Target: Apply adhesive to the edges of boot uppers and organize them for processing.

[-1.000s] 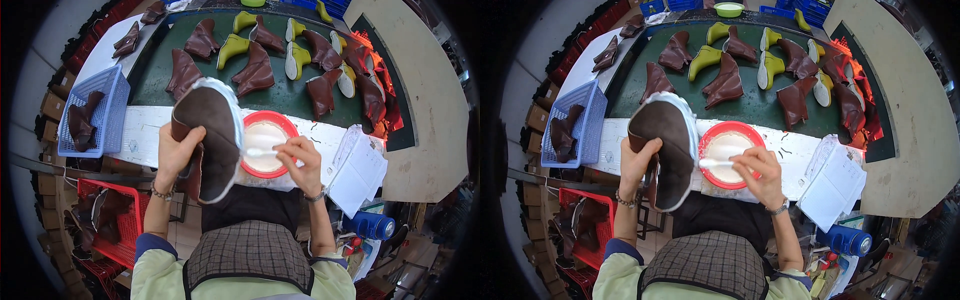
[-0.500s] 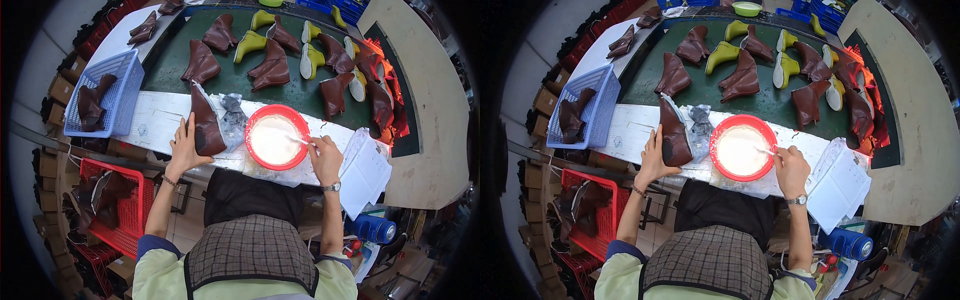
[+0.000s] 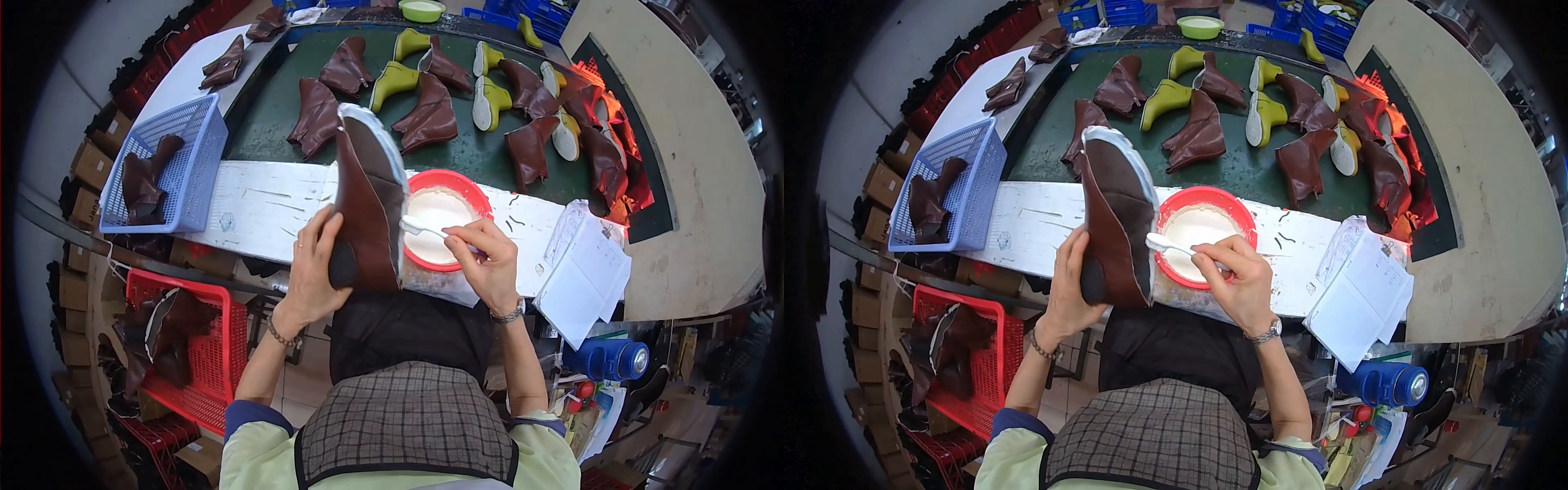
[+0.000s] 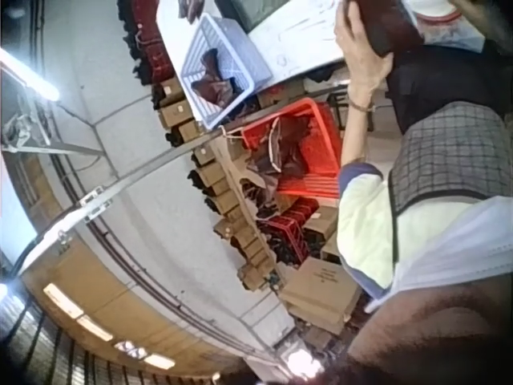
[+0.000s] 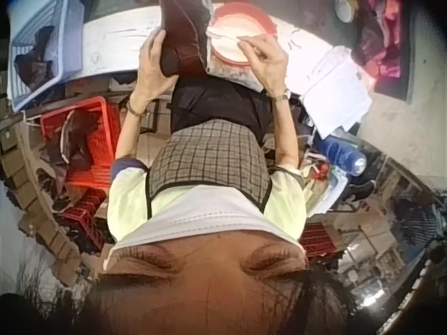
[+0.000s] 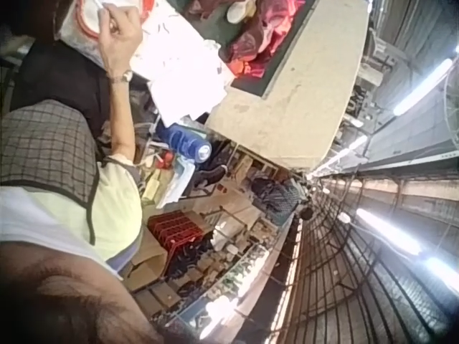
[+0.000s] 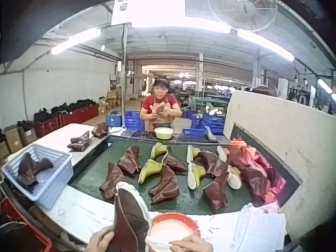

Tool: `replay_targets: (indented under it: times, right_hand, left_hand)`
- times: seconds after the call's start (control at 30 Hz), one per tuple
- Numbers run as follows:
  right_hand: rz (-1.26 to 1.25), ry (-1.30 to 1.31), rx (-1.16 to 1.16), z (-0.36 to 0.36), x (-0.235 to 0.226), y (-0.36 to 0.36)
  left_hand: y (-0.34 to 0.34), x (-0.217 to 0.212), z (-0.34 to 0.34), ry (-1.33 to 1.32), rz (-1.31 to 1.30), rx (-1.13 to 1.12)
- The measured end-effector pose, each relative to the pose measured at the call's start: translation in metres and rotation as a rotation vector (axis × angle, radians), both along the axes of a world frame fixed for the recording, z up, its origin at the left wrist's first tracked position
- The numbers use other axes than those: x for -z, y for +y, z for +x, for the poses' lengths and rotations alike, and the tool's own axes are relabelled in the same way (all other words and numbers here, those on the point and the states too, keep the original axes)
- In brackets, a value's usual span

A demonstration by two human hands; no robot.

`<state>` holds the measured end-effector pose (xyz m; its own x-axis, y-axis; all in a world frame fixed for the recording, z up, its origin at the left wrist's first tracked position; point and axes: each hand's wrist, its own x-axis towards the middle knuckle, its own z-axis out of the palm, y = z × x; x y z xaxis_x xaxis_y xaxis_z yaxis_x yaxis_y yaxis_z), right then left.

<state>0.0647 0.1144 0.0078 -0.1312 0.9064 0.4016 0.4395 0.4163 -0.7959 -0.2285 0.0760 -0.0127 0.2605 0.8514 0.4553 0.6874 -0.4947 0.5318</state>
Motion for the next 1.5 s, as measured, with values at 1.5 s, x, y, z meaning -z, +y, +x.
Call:
replay_targets:
  times: [1.5]
  right_hand:
    - [0.166,-0.051,-0.109,0.030,-0.002,0.057]
  left_hand:
    - [0.032,0.056,-0.090,-1.472,-1.060,0.678]
